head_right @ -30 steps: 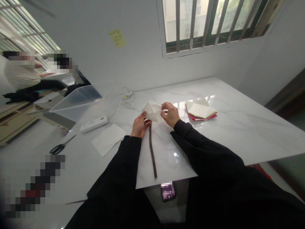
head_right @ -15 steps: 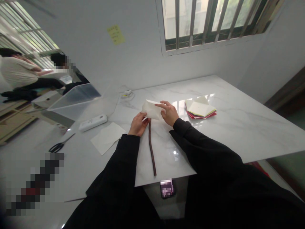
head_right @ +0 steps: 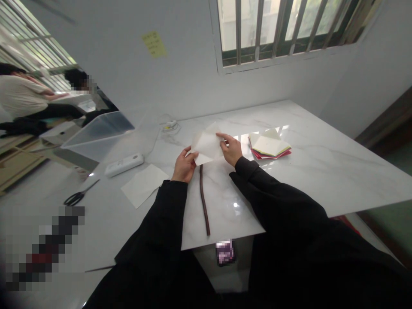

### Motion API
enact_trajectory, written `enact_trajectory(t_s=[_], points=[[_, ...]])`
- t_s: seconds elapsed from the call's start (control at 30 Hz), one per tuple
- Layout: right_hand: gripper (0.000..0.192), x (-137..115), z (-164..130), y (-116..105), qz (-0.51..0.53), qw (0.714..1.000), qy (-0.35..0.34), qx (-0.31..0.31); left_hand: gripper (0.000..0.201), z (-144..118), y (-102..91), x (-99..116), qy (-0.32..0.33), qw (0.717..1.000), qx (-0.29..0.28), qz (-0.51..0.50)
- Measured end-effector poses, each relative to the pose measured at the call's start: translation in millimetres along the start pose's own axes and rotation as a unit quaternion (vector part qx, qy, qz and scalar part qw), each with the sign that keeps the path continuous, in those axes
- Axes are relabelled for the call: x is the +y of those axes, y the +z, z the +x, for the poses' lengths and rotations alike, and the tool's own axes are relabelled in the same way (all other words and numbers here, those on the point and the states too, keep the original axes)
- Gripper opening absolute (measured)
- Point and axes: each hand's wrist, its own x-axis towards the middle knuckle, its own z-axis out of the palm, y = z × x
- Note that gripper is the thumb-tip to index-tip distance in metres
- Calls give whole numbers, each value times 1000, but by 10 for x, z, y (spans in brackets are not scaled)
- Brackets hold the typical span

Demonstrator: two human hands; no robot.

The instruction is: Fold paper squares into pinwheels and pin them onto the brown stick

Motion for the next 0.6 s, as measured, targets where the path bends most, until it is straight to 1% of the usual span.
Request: enact_trajectory(t_s=[0.07, 0.1, 0.17, 0.23, 0.3, 0.4, 0.43, 0.5, 0.6], points=[[40, 31, 25, -3, 32, 999, 29, 2, 53, -5, 4, 12, 31, 999, 27, 20], [39, 45, 33, -2, 48, 998, 40, 3, 52, -6, 4, 17, 52, 997, 41, 37], [38, 72, 43, 6, 78, 995, 60, 4, 45, -3, 0, 22, 99, 990, 72, 73], [38, 94, 46, 15, 107, 991, 76, 1, 34, 9, -8, 21, 134, 982, 89, 98], [38, 113, 46, 18, 130, 987, 92, -5, 24, 29, -17, 12, 146, 979, 81, 115], [39, 137, 50, 14, 156, 981, 114, -4, 15, 63, -30, -11, 146, 979, 47, 137], [39, 145, 52, 11, 163, 979, 121, -2, 17, 75, -34, -20, 147, 978, 41, 142], [40, 157, 56, 8, 176, 975, 133, 0, 28, 95, -41, -39, 144, 979, 44, 134], [43, 165, 55, 7, 198, 968, 153, -10, 41, 112, -47, -58, 116, 988, 65, 81]])
